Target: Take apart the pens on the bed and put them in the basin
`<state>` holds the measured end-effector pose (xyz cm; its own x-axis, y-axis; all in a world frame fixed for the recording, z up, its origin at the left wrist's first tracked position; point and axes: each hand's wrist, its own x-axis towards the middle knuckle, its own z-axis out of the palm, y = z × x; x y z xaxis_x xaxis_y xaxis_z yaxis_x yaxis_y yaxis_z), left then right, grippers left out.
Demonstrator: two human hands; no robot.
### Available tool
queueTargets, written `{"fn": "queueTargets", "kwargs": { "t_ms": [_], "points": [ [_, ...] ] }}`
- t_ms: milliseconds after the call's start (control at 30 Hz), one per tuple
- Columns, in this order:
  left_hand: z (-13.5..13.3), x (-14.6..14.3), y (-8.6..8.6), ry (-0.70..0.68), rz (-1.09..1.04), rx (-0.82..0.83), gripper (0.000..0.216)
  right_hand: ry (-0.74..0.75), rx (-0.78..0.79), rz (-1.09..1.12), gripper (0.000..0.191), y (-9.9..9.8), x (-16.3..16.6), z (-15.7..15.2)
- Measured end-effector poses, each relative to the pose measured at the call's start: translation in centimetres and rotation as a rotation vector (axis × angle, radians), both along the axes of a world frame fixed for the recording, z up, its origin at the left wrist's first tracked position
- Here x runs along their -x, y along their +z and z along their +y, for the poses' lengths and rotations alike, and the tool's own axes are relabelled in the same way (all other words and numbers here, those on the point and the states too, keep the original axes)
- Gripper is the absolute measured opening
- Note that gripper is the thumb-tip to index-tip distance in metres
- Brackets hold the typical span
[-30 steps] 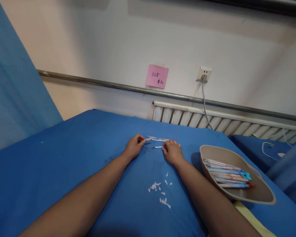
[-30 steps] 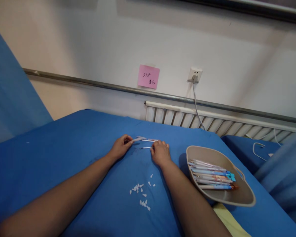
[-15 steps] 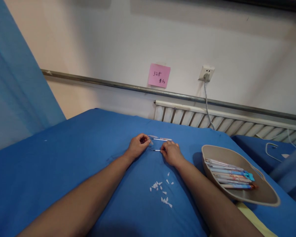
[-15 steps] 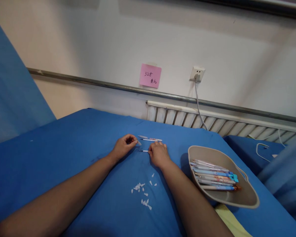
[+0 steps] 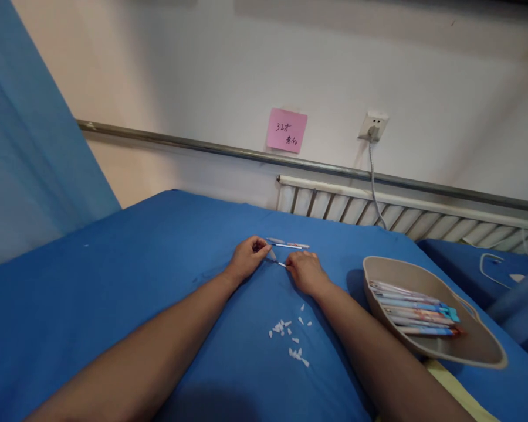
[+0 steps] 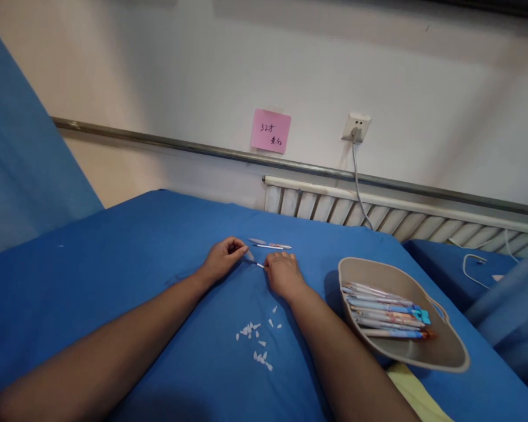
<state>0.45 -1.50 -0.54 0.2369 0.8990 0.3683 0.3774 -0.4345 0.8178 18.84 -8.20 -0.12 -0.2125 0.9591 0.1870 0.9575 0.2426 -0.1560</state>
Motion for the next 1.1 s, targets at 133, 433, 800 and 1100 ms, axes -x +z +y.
{"fn": "queueTargets", "kwargs": {
  "t_ms": [133, 433, 800, 1100],
  "points": [
    [-0.1, 0.0, -0.1, -0.024, 0.018, 0.007, 0.026, 0.010, 0.005, -0.010, 0.017, 0.0, 0.0, 0.1],
    [-0.4, -0.1, 0.0, -0.031, 0.043, 0.006, 0.025, 0.013, -0.027, -0.038, 0.021, -0.1, 0.2, 0.0],
    [-0.4, -0.1, -0.8, -0.070, 0.041, 0.040, 0.023, -0.030, -0.107, 0.133, 0.028, -0.8, -0.5, 0.8],
    [-0.5, -0.2, -0.5, -0.138, 0.013, 0.113, 0.023, 0.004, -0.077, 0.188, 0.038, -2.1, -1.8, 2.0]
  ]
}}
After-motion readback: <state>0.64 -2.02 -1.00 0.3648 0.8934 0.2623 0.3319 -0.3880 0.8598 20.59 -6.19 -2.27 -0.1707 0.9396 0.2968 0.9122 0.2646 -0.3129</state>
